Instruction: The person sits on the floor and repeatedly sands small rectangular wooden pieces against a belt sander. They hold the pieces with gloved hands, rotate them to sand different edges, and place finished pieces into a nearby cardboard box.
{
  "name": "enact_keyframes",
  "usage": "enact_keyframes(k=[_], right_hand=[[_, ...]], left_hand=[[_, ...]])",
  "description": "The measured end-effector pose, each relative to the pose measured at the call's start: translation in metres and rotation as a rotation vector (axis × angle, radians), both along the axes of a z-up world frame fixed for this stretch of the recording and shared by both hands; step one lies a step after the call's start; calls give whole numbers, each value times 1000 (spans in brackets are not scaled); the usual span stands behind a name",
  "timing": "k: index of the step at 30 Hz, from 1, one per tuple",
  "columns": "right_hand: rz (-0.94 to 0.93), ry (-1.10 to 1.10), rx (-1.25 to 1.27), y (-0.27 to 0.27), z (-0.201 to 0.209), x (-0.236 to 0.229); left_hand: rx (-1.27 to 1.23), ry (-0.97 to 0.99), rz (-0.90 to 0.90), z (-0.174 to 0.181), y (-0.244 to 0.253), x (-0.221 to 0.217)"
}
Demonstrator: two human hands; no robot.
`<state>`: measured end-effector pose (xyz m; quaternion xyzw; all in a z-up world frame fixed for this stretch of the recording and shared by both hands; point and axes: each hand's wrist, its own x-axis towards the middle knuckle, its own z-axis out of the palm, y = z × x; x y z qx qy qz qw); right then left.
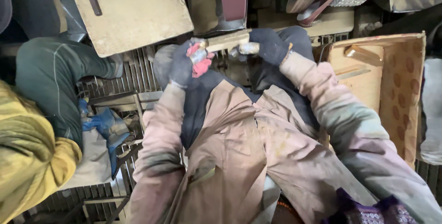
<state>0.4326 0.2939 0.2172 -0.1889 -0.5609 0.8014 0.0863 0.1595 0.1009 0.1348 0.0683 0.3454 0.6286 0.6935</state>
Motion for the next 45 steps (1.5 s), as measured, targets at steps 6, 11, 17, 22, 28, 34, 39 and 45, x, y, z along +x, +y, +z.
enact_keyframes(k=[6,11,17,22,28,34,39,45], right_hand=[[-232,-192,-189,9,-33,-38],[-281,-211,-230,14,-44,-49],[-338,-156,-249,15,-63,-56],[-388,-117,-237,14,-78,-59],[-372,-128,-157,15,-90,-57],[-360,-137,-121,16,-87,-52],[-359,-144,-105,17,-82,-49],[-362,-143,-88,19,-79,-44]], left_hand=[[-23,405,118,-24,38,-4],[-77,356,151,-43,48,-10],[-52,369,172,-67,47,-13],[-84,309,192,-83,50,-15],[-82,363,218,-85,49,-11],[-73,227,216,-76,52,-10],[6,313,224,-92,57,-8],[34,288,230,-108,64,-5]])
